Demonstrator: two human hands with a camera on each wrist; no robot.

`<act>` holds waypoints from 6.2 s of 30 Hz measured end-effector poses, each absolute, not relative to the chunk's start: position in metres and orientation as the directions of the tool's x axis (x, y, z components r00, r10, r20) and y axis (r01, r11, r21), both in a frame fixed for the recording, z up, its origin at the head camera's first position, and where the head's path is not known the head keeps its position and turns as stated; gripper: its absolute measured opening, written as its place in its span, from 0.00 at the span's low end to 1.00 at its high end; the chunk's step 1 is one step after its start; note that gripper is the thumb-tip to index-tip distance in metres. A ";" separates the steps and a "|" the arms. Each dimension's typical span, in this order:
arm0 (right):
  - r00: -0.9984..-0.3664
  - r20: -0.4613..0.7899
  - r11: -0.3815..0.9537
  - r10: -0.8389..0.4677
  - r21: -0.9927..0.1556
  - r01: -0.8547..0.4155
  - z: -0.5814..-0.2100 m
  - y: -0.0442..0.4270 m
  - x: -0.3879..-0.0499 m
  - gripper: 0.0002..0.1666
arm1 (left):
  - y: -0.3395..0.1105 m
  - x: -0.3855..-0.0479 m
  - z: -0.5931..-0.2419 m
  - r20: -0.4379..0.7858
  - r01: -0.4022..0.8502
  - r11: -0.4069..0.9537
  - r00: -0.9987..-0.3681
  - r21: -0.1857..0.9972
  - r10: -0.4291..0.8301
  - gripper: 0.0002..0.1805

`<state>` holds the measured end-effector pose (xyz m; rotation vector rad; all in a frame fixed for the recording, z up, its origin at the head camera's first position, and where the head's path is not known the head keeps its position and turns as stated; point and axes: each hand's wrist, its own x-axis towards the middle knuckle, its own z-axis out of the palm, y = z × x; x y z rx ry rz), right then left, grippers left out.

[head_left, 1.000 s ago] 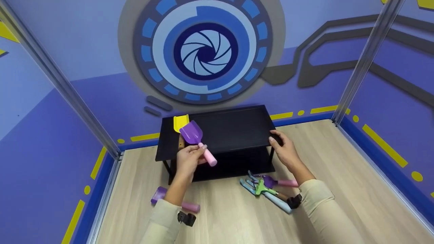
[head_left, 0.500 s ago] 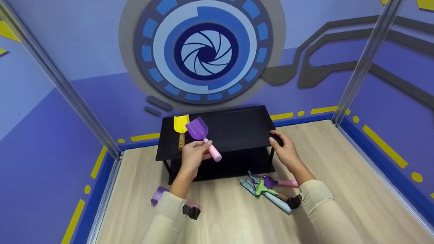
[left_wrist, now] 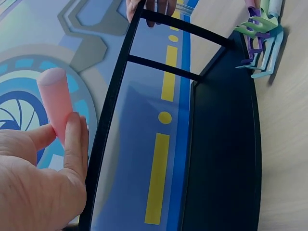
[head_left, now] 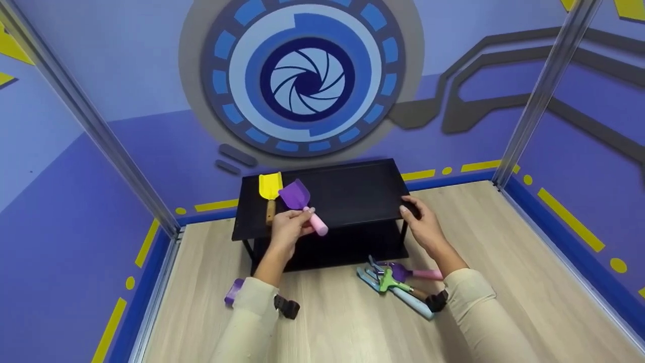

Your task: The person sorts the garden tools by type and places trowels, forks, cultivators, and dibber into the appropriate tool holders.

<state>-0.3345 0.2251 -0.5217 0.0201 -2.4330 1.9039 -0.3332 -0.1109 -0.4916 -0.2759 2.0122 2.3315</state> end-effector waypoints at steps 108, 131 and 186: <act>-0.996 0.086 0.274 0.039 -0.959 -0.072 -0.545 0.230 -0.343 0.30 | -0.083 -0.387 -0.499 0.005 -0.055 0.216 -0.964 0.975 -0.266 0.12; -0.995 0.083 0.277 0.046 -0.958 -0.067 -0.546 0.228 -0.343 0.30 | -0.077 -0.387 -0.500 0.060 -0.055 0.346 -0.948 0.937 -0.313 0.11; -0.997 0.062 0.267 0.041 -0.963 -0.049 -0.546 0.230 -0.342 0.32 | -0.077 -0.386 -0.502 0.056 -0.015 0.269 -0.966 0.963 -0.252 0.12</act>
